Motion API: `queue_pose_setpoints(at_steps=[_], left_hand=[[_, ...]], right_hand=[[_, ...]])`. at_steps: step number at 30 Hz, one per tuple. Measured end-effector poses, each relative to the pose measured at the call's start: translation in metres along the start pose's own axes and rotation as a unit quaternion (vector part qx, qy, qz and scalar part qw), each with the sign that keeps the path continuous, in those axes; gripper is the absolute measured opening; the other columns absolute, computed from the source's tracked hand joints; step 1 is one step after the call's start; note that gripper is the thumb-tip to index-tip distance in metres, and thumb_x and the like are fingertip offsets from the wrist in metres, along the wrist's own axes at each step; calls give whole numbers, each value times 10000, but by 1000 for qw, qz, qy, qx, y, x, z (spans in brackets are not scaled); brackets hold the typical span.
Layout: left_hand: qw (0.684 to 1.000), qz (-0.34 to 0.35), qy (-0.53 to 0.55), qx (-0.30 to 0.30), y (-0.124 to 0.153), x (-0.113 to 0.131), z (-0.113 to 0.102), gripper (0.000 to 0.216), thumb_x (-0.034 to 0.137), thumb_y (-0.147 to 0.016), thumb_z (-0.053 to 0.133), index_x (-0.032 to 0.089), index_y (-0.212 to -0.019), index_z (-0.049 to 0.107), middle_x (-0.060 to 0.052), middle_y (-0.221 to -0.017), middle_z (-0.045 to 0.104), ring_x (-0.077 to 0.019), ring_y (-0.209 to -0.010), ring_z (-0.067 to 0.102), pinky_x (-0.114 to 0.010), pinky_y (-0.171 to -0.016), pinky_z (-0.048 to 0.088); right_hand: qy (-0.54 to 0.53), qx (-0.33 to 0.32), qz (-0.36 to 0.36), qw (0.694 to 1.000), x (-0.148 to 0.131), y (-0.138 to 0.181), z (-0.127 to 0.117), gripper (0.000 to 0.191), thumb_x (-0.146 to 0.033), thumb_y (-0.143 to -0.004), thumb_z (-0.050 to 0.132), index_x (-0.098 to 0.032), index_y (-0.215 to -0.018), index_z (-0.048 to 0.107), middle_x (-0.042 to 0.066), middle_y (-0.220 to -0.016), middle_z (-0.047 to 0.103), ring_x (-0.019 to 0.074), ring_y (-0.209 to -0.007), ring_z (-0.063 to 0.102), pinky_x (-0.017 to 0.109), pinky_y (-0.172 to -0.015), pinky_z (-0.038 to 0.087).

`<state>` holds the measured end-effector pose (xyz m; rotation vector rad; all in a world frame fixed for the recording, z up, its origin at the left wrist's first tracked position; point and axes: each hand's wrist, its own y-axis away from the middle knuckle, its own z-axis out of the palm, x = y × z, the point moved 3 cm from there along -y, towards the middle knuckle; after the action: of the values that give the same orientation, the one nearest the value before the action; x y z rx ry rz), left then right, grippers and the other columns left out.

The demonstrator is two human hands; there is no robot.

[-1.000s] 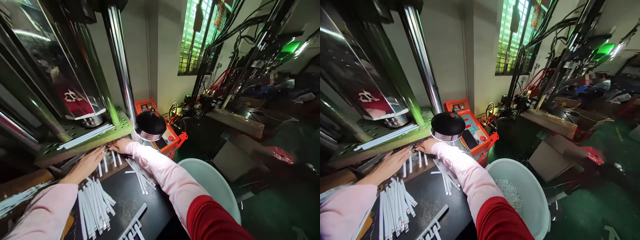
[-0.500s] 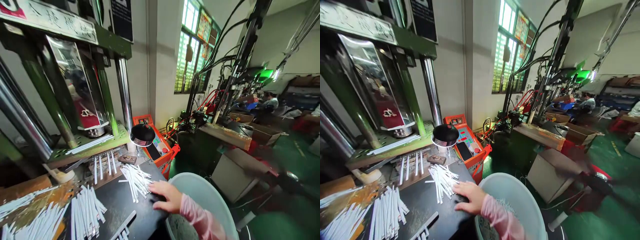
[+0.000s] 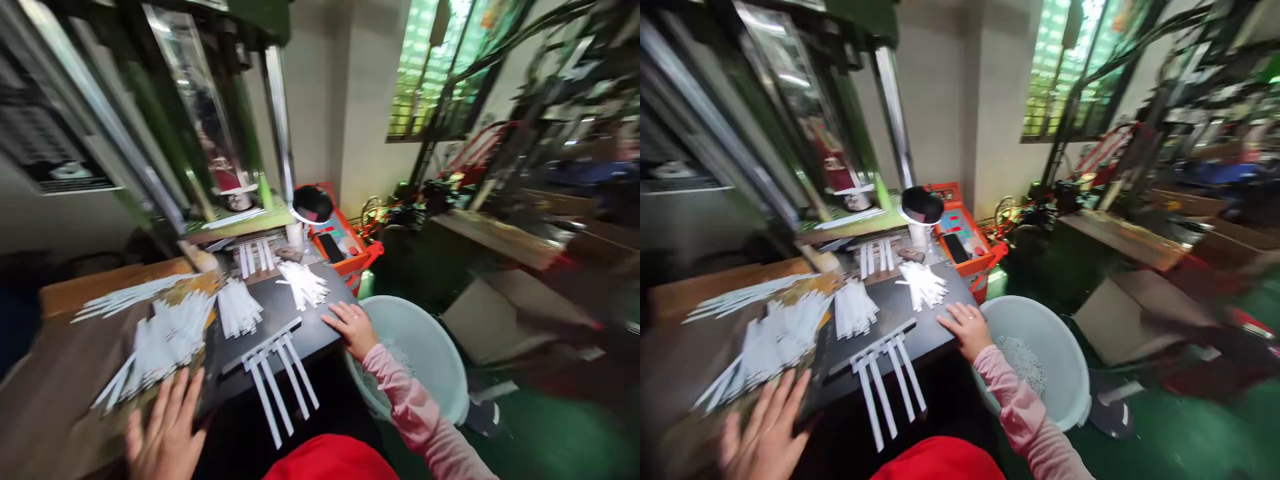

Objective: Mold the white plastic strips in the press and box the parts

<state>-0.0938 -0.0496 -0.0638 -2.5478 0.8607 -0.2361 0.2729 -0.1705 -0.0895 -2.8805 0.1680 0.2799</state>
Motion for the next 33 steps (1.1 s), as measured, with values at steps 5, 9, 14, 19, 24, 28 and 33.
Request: queue_pose_setpoints(at_steps=[5, 9, 14, 19, 24, 28, 33], left_hand=[[998, -35, -24, -45, 7, 3, 1, 667, 139, -886, 551, 258, -1533, 444, -88, -1582, 433, -305, -1483, 386, -562, -1249, 191], [997, -53, -6, -51, 13, 0, 1, 680, 103, -877, 548, 254, -1532, 439, -51, -1604, 397, -274, -1505, 351, -547, -1261, 180], [998, -56, 6, -22, 19, 3, 1, 695, 91, -868, 551, 249, -1535, 432, -49, -1603, 401, -265, -1505, 353, -546, -1267, 181], [998, -56, 0, -13, 19, 1, 4, 717, 69, -844, 543, 255, -1530, 443, -49, -1588, 430, -258, -1499, 366, -529, -1269, 193], [998, -68, -1, -20, 17, 2, 6, 806, -22, -776, 481, 264, -1529, 447, -33, -1584, 438, -249, -1506, 353, -521, -1277, 149], [997, -74, 13, -33, 16, 4, 6, 772, -12, -794, 477, 255, -1518, 463, -22, -1575, 455, -249, -1511, 340, -515, -1280, 115], [996, -77, 23, -43, 13, 6, 7, 788, -20, -777, 478, 247, -1518, 464, -24, -1575, 459, -248, -1526, 309, -511, -1283, 84]], right_hand=[[76, 83, -74, 991, 11, 15, 20, 725, -85, -824, 561, -354, -1494, 508, 34, -1563, 467, 300, -1403, 467, 473, -1136, 337], [104, 133, -125, 978, 25, 14, 34, 803, -101, -837, 539, -390, -1568, 371, 33, -1558, 475, 301, -1376, 501, 460, -1110, 366], [127, 162, -144, 968, 21, 19, 32, 940, -65, -831, 495, -412, -1624, 129, 30, -1547, 489, 294, -1356, 526, 447, -1083, 397], [124, 167, -146, 967, 19, 19, 30, 978, -42, -805, 500, -423, -1622, 123, 16, -1553, 479, 299, -1341, 538, 450, -1078, 399], [132, 159, -140, 968, 19, 19, 27, 947, -60, -821, 518, -412, -1624, 160, 41, -1552, 479, 309, -1331, 544, 477, -1066, 398], [124, 140, -130, 974, 16, 21, 20, 904, -89, -846, 545, -395, -1621, 195, 57, -1548, 483, 307, -1332, 543, 483, -1068, 397], [118, 140, -110, 977, 12, 20, 12, 794, -149, -875, 615, -343, -1589, 326, 79, -1530, 504, 322, -1329, 547, 473, -1092, 377]])
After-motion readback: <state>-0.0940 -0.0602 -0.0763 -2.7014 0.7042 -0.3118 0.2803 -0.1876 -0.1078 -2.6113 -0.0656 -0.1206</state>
